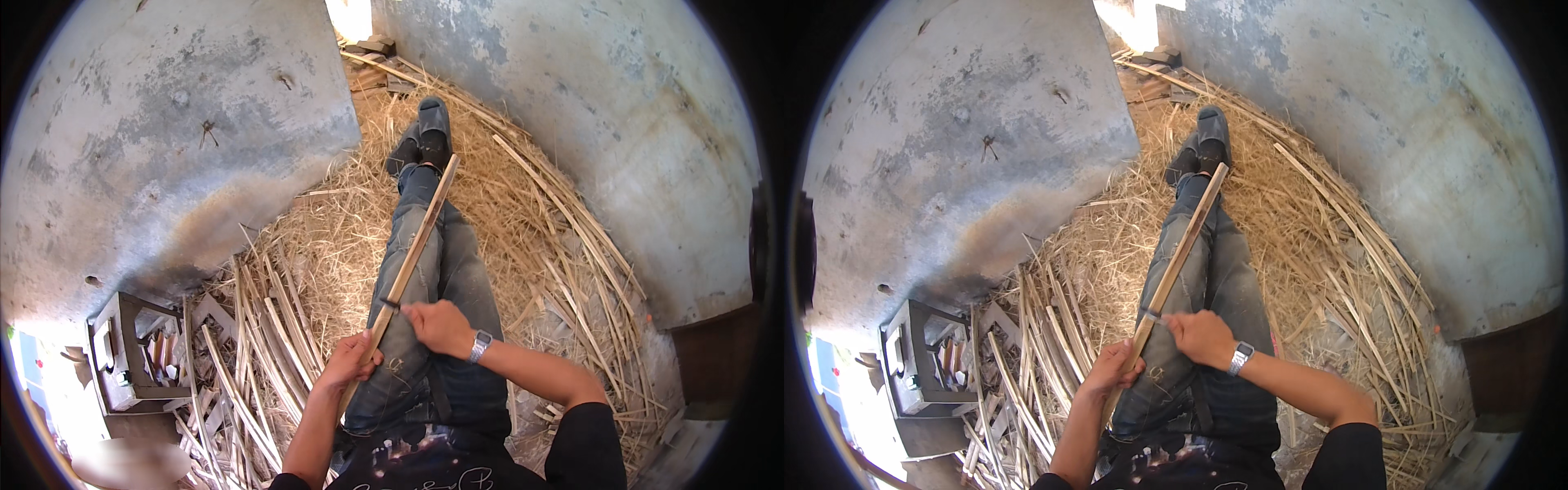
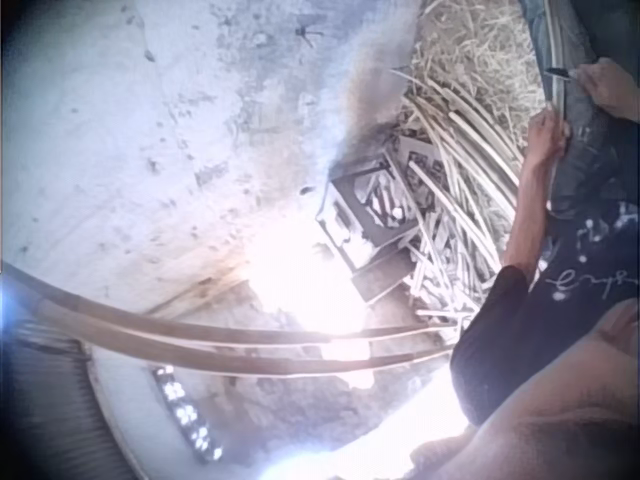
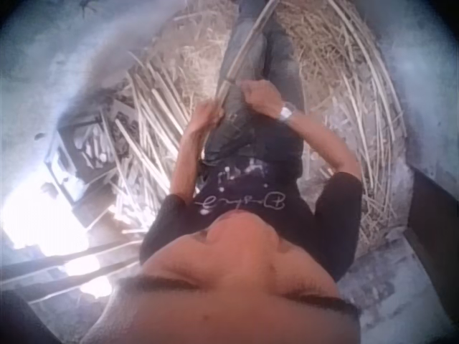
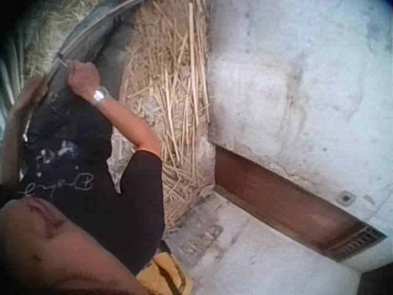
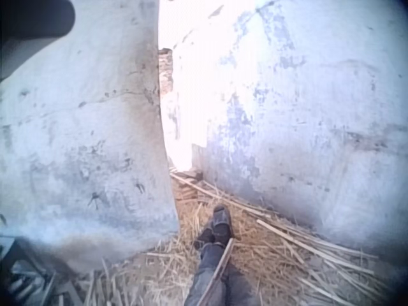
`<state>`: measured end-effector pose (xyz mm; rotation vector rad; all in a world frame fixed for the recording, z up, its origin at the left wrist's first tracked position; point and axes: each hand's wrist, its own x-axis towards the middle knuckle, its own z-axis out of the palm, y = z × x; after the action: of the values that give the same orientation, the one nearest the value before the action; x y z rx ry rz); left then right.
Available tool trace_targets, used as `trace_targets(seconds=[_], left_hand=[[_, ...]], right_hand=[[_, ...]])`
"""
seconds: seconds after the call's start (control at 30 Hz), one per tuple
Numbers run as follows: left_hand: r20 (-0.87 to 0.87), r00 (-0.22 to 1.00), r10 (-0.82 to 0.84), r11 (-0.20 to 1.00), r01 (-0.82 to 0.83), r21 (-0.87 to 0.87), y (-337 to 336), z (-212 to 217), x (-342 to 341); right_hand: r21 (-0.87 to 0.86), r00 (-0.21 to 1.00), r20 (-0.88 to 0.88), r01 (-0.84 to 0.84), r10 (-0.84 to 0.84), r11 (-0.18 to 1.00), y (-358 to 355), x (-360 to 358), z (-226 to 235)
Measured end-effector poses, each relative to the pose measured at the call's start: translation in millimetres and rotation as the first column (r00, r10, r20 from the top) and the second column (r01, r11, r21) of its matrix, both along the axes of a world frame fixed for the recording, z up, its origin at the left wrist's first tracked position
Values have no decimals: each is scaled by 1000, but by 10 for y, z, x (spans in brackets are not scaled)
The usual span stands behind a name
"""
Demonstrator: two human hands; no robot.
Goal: The person shaves a long bamboo strip using a knife by hand while sitting on the ground.
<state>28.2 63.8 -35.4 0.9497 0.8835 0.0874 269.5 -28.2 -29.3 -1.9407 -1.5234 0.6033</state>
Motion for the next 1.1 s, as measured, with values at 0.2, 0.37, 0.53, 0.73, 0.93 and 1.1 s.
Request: trace_targets(seconds=[0.2, 0.37, 0.53, 0.73, 0.93, 1.1], left_hand=[[37, 999, -36, 999, 34, 40, -5, 31, 21], [57, 997, -54, 999, 54, -5, 44, -3, -25], [33, 999, -24, 1000, 24, 1, 12, 33, 38], [85, 996, 18, 1000, -18, 8, -5, 30, -2], [80, 996, 32, 997, -37, 63, -115, 60, 41], [14, 999, 40, 970, -42, 240, -247, 84, 119]], right_hand=[[61, 987, -105, 132, -125, 989, 176, 304, 106], [19, 992, -119, -27, 29, 999, -25, 11, 85], [28, 984, -176, 46, -40, 999, 80, 226, 74], [-99, 951, -304, -85, 52, 991, 83, 39, 333], [24, 963, -267, 45, -37, 999, 111, -7, 276], [56, 944, -321, 100, -77, 993, 119, -172, 283]])
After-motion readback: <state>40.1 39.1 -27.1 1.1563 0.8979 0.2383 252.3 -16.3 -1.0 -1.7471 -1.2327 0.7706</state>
